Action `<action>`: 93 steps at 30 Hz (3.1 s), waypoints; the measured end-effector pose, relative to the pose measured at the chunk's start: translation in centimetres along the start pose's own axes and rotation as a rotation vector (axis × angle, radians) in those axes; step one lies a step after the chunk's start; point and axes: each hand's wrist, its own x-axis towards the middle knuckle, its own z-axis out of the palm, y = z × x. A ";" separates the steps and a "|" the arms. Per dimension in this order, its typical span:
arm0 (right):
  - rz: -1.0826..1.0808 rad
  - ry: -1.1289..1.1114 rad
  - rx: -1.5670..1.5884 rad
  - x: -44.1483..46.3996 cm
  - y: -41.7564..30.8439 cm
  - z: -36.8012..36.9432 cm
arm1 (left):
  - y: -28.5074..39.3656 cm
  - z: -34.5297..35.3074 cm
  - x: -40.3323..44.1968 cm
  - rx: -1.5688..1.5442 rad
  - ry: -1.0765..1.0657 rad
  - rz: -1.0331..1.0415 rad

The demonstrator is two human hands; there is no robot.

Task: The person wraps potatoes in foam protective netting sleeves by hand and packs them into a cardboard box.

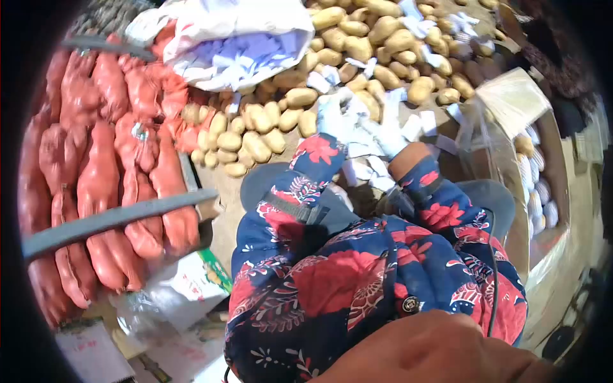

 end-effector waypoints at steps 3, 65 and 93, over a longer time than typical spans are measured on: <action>0.024 0.108 0.011 -1.5 -3.0 -1.4 | -2.4 2.7 -1.1 -0.367 -0.066 0.150; -0.213 0.050 -0.953 -1.3 -4.3 -16.2 | -7.0 17.4 1.0 -0.221 -0.506 -0.271; 0.662 -0.390 0.712 -4.0 -5.0 -13.5 | 0.7 16.6 2.6 -0.768 -0.530 -0.515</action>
